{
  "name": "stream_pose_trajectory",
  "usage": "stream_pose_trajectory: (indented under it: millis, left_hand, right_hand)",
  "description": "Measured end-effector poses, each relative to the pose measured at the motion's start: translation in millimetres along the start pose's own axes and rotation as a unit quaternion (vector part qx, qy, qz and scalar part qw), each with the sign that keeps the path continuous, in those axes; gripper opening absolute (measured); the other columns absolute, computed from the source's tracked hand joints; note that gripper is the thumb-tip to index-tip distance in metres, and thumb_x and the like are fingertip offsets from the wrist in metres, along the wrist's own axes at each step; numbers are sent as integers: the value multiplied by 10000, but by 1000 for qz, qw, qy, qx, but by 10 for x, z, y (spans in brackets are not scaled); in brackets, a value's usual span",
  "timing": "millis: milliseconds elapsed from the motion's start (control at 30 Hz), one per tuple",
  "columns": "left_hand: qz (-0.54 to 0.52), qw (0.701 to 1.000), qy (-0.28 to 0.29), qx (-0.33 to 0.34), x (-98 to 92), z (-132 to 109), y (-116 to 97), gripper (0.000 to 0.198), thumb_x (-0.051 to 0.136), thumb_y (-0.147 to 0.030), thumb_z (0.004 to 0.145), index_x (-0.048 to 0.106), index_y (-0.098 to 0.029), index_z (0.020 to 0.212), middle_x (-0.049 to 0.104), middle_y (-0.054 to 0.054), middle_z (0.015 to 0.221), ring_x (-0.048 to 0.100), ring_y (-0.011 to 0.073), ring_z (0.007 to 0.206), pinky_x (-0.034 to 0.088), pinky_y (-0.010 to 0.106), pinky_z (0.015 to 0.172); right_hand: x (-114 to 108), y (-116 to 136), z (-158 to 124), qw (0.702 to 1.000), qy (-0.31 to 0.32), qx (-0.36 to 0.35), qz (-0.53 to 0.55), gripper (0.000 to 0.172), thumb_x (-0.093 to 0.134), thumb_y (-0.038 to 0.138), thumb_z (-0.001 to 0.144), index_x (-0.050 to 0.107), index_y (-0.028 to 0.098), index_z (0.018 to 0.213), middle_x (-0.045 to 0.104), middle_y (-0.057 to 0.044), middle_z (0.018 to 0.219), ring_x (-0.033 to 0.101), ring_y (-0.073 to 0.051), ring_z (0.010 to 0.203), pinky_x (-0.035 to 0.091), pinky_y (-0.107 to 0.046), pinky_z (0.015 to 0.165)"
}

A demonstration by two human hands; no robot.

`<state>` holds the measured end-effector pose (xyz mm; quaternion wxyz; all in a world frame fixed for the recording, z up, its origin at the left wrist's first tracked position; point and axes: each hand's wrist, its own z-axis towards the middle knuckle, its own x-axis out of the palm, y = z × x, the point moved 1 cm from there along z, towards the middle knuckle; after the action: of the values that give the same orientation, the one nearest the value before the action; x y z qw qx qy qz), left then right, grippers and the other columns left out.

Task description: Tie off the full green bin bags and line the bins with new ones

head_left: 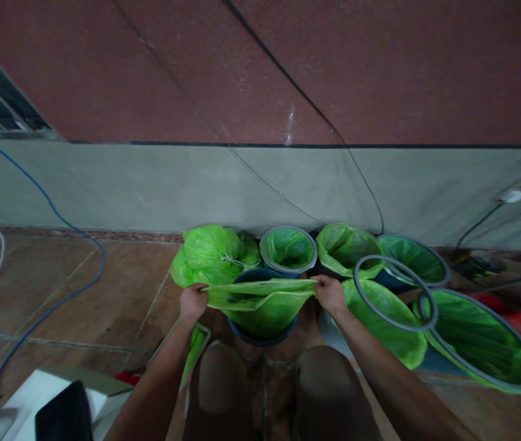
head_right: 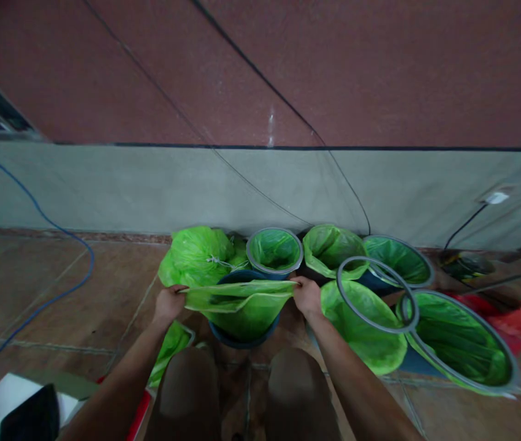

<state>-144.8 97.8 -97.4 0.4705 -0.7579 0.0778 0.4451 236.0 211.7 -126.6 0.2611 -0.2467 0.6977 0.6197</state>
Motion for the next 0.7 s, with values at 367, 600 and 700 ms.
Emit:
stream_pose_trajectory:
  millis: [367, 600, 700]
  left_hand:
    - [-97, 992, 5, 82, 52, 200, -704, 359, 478, -125, 677, 755, -141, 904, 716, 37, 734, 598, 154, 601, 459, 249, 605]
    - [-51, 987, 5, 155, 82, 382, -1181, 362, 532, -131, 689, 722, -132, 998, 732, 56, 888, 642, 173, 787, 471, 235, 721]
    - [10, 990, 61, 123, 214, 354, -1025, 319, 667, -190, 653, 714, -110, 959, 720, 75, 790, 652, 214, 795, 465, 255, 714]
  right_hand:
    - [-192, 540, -593, 941, 258, 41, 216, 143, 616, 288, 642, 654, 166, 707, 600, 25, 541, 497, -88, 424, 413, -202, 438]
    - [-231, 542, -763, 937, 321, 46, 128, 117, 586, 293, 699, 601, 178, 709, 573, 26, 524, 528, -114, 429, 402, -216, 435]
    - [-203, 295, -721, 948, 318, -9, 7, 101, 612, 270, 701, 631, 171, 693, 590, 7, 543, 530, -120, 469, 374, -223, 475]
